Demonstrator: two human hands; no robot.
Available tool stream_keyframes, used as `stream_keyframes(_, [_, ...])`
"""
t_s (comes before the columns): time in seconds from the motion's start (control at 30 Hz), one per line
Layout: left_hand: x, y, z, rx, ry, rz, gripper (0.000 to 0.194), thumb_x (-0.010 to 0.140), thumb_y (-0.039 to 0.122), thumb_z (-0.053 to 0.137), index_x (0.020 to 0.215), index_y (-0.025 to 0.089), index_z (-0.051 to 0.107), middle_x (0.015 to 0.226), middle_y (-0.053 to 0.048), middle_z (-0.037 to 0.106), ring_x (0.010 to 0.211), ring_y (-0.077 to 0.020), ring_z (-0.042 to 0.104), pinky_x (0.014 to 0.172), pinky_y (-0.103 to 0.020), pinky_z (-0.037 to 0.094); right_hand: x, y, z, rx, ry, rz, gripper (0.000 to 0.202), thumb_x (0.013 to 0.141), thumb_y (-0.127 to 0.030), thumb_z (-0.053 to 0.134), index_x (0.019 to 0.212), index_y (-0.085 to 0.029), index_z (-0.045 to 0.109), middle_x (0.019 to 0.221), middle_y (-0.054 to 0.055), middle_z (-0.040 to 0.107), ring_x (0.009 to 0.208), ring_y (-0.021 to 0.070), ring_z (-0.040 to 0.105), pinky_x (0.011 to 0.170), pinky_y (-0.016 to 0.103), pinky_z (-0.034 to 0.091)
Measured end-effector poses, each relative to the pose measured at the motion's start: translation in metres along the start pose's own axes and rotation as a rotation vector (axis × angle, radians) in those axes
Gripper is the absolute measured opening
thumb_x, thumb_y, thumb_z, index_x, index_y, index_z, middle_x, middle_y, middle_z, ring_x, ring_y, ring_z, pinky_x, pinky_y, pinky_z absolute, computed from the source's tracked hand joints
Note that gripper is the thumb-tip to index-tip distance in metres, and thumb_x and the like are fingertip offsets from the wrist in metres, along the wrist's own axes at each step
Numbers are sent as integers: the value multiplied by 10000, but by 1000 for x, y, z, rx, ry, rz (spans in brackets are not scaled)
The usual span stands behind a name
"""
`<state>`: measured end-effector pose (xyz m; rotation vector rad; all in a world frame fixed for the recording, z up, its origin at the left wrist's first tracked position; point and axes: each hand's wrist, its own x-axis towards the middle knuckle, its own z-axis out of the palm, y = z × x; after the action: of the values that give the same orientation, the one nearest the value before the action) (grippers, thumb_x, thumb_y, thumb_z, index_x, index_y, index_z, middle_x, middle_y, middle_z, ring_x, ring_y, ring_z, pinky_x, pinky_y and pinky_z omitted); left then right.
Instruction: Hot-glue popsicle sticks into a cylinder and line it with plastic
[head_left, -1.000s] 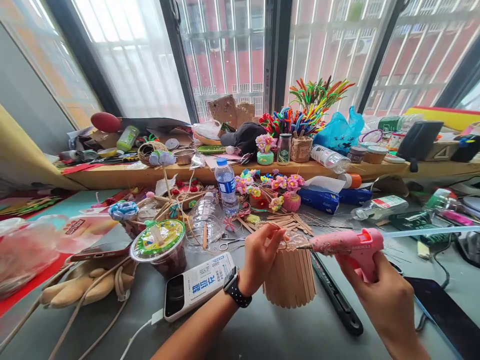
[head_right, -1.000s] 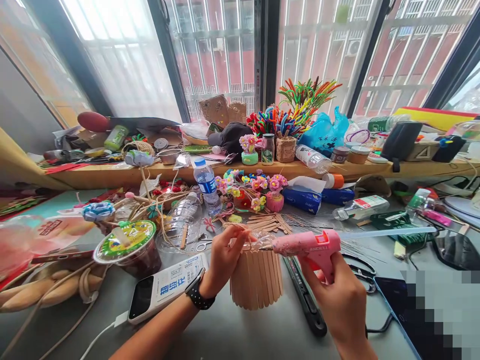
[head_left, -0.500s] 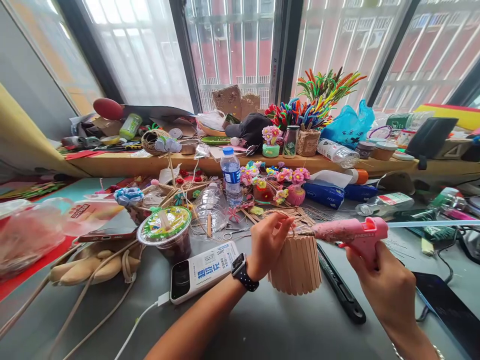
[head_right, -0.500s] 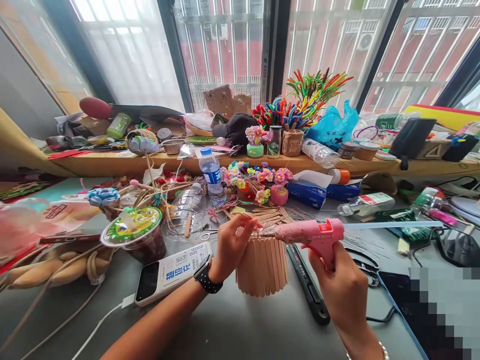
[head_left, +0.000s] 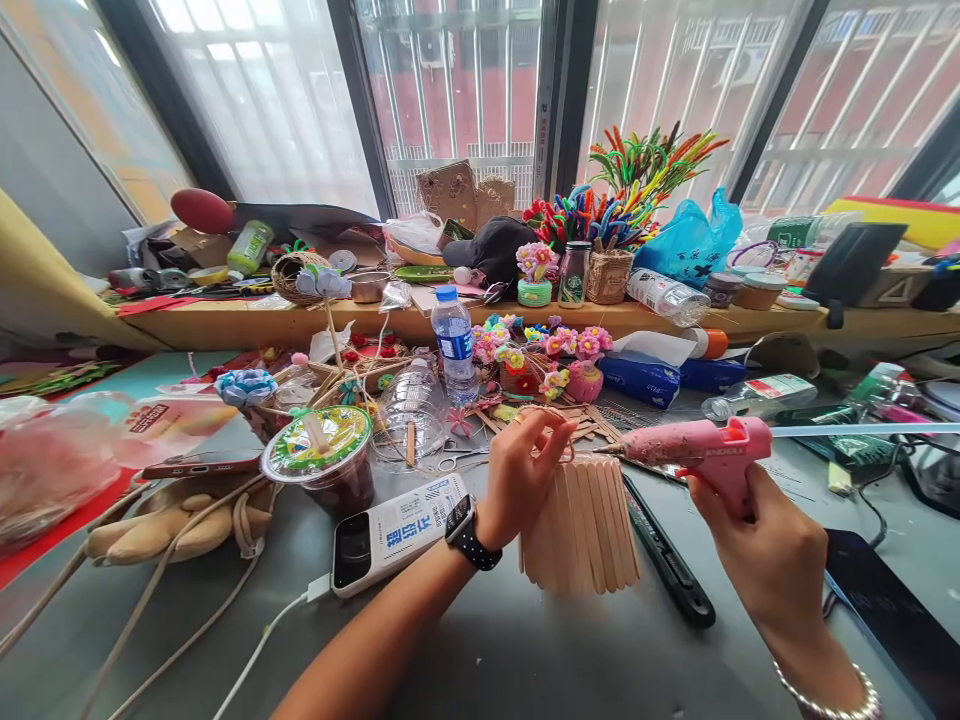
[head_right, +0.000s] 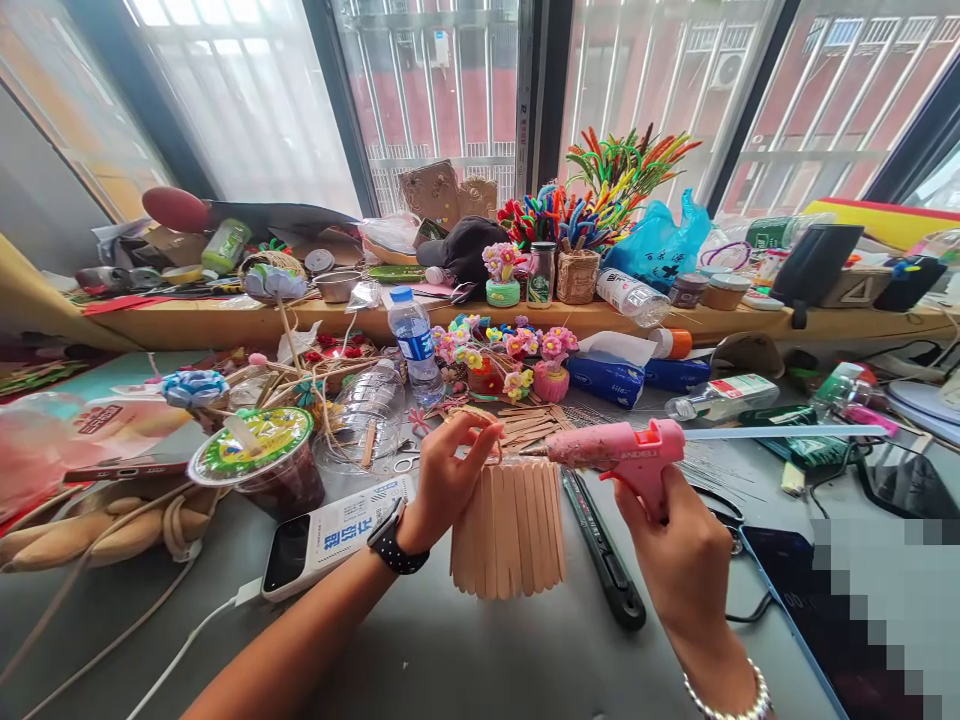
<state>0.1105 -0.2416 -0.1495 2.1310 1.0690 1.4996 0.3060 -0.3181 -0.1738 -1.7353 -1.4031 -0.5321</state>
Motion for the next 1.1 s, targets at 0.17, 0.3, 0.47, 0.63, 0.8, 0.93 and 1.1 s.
stream_keyframes(0.17, [6, -3, -7, 54, -35, 28, 233, 840, 345, 450, 735, 165, 552, 704, -5, 612, 546, -88, 562, 580, -213, 422, 8, -9, -7, 35, -73, 121, 366, 705, -549, 482, 623, -197, 423, 421, -47, 390, 363, 89, 355, 416, 235, 304])
stream_keyframes(0.3, [9, -7, -10, 102, -39, 40, 234, 835, 357, 456, 743, 168, 558, 699, -4, 614, 548, -94, 563, 597, -220, 410, 27, -17, -10, 86, -202, 278, 400, 622, -592, 533, 667, -198, 477, 440, -24, 468, 394, 122, 430, 423, 255, 347])
stream_keyframes(0.47, [9, -9, -10, 140, -39, 35, 236, 842, 353, 444, 755, 170, 563, 700, -9, 629, 549, -98, 566, 588, -220, 408, 60, -19, -9, 117, -363, 435, 397, 505, -549, 583, 633, -175, 547, 515, 40, 566, 470, 183, 516, 410, 281, 367])
stream_keyframes(0.63, [9, -11, -9, 156, -53, 24, 241, 850, 350, 429, 767, 168, 563, 718, -13, 641, 556, -98, 572, 575, -211, 413, 77, -12, -7, 329, -581, 387, 340, 511, -484, 584, 626, -166, 618, 542, 40, 621, 518, 199, 565, 441, 281, 403])
stream_keyframes(0.8, [9, -12, -9, 154, -61, 18, 242, 859, 338, 415, 762, 164, 552, 732, -13, 634, 566, -93, 577, 573, -200, 421, 74, -6, 1, 499, -683, 317, 272, 564, -395, 571, 698, -171, 647, 630, 51, 663, 592, 209, 601, 492, 275, 444])
stream_keyframes(0.93, [8, -12, -9, 149, -54, 18, 230, 861, 329, 414, 764, 164, 542, 737, -12, 627, 561, -90, 574, 566, -198, 427, 74, -8, 0, 497, -730, 353, 260, 593, -397, 580, 682, -164, 654, 611, 55, 652, 566, 188, 596, 468, 252, 426])
stream_keyframes(1.1, [7, -12, -9, 160, -42, 35, 206, 864, 301, 412, 781, 162, 538, 766, -17, 626, 586, -94, 583, 567, -199, 433, 78, -13, -9, 396, -777, 444, 337, 566, -488, 599, 568, -151, 626, 365, -2, 470, 329, 99, 411, 320, 210, 252])
